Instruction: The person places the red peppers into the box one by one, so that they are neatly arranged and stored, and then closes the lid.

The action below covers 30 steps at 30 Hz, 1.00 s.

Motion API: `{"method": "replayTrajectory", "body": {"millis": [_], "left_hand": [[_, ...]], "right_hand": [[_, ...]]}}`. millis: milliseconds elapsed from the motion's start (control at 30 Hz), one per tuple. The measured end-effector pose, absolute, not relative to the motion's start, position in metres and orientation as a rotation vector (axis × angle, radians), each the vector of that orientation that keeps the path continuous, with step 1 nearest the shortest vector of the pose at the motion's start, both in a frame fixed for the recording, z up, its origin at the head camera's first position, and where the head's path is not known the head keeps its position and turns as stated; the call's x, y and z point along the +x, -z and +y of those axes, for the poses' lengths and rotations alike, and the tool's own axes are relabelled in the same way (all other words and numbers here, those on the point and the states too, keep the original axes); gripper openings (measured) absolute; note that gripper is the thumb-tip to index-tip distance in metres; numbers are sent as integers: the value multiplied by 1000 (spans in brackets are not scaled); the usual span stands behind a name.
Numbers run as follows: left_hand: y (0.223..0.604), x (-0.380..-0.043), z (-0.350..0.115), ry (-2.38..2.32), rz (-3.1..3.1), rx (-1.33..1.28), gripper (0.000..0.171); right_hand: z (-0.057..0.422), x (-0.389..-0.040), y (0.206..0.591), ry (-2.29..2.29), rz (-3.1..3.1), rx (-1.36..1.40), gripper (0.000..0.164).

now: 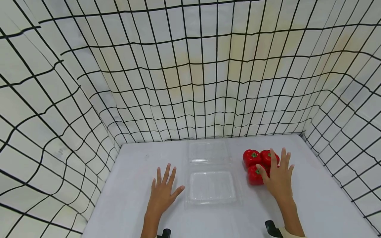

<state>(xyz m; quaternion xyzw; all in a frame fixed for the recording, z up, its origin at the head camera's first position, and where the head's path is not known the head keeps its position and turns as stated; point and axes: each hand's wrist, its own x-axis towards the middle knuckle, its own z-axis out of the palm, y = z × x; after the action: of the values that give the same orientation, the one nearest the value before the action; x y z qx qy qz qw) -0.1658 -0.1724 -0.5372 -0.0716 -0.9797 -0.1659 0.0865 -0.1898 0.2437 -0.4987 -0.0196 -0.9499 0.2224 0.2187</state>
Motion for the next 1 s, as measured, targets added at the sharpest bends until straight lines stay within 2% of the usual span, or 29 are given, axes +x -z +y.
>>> {"method": "replayTrajectory", "body": {"millis": [333,600,833,1000], "left_hand": [[558,-155,-154,1102,-2913,-279,86],[565,-145,-137,1374,-2796,-377,93],[573,-139,-127,1435,-2779,-348,110],[575,-138,-125,1434,-2775,-298,112]], "right_hand": [[264,-179,508,-995,-2452,-403,74],[274,-175,527,-1139,-2489,-417,65],[275,-172,541,-1242,-2498,-399,64],[276,-172,548,-1231,-2497,-378,62]]}}
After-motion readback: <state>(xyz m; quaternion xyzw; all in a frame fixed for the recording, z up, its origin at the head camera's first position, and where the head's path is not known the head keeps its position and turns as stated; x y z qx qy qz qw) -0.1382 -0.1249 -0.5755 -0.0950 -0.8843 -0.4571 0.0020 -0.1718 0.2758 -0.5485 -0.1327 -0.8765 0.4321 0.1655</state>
